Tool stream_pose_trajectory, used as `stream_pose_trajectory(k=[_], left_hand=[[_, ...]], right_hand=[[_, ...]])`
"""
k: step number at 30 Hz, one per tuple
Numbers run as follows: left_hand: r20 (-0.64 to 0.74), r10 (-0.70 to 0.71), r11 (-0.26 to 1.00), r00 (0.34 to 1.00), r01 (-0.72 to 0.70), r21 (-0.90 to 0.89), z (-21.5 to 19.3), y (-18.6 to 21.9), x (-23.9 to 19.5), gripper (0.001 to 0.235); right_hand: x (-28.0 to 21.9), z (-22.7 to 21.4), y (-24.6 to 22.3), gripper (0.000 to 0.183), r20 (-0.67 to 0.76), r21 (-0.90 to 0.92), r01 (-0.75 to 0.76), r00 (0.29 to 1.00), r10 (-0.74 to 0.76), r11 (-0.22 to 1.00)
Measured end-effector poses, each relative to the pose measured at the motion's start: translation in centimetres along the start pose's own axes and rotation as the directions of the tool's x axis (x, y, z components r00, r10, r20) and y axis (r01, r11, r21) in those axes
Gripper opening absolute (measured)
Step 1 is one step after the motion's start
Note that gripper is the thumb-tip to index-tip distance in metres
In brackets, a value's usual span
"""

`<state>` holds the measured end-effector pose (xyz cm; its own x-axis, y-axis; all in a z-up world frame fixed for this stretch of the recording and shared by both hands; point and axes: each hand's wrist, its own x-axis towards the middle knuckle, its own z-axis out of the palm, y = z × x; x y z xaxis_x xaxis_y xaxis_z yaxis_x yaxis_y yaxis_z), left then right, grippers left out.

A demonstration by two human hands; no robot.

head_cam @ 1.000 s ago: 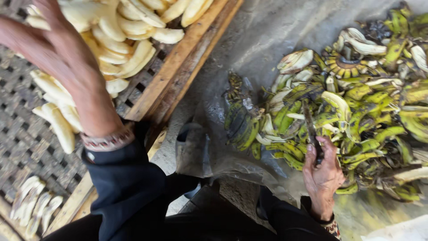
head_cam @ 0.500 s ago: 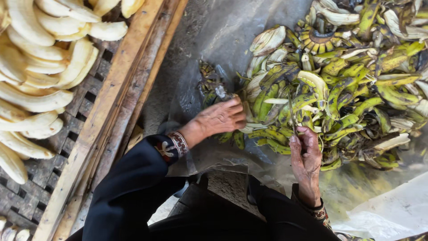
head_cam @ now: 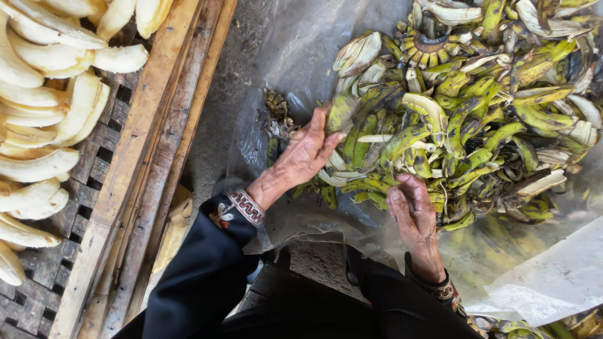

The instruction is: The person sits on the floor and peels a large quantity of small green bananas using a knife. They remove the peel and place the peeled fruit onto a wooden tray to the left. The person also handles bunches of unpeeled bananas and moves them around the workspace.

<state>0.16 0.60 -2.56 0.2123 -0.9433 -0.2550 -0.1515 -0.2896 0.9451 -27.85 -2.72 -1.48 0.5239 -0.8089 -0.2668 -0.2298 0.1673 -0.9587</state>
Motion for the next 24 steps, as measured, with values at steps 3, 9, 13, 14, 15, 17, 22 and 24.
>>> stream_pose_trajectory(k=[3, 9, 13, 14, 15, 17, 22, 24], left_hand=[[0.044, 0.277, 0.959, 0.960, -0.279, 0.054, 0.8, 1.6, -1.0, 0.057], [0.103, 0.279, 0.954, 0.955, -0.288, 0.087, 3.2, 3.1, -4.1, 0.058], [0.095, 0.267, 0.953, 0.959, -0.277, 0.120, 4.0, 3.6, -5.1, 0.057], [0.087, 0.264, 0.950, 0.960, -0.275, 0.150, 4.1, 3.6, -5.3, 0.056], [0.082, 0.262, 0.946, 0.962, -0.273, 0.177, 4.3, 3.7, -5.5, 0.054], [0.062, 0.273, 0.940, 0.960, -0.280, 0.193, 4.6, 4.0, -5.7, 0.051], [0.006, 0.205, 0.944, 0.979, -0.200, 0.263, 5.4, 5.0, -6.1, 0.058], [-0.062, 0.246, 0.924, 0.967, -0.215, 0.316, 6.2, 5.2, -6.0, 0.061]], right_hand=[[0.3, 0.2, -2.1, 0.040, 0.054, 0.030, 0.068, 0.996, -0.069, 0.997], [1.7, 0.9, -7.1, 0.052, 0.005, -0.573, 0.131, 0.988, -0.157, 0.809], [2.1, 1.2, -8.7, 0.051, 0.125, -0.641, 0.323, 0.939, -0.320, 0.696], [2.1, 1.2, -8.8, 0.051, 0.138, -0.650, 0.360, 0.922, -0.362, 0.669], [2.0, 1.2, -8.8, 0.052, 0.150, -0.660, 0.394, 0.903, -0.402, 0.640], [1.7, 1.1, -8.6, 0.055, 0.106, -0.672, 0.294, 0.947, -0.305, 0.680], [1.3, 1.3, -8.3, 0.054, 0.049, -0.678, 0.227, 0.963, -0.265, 0.700], [1.2, 1.7, -8.0, 0.050, 0.008, -0.667, 0.233, 0.952, -0.306, 0.707]])
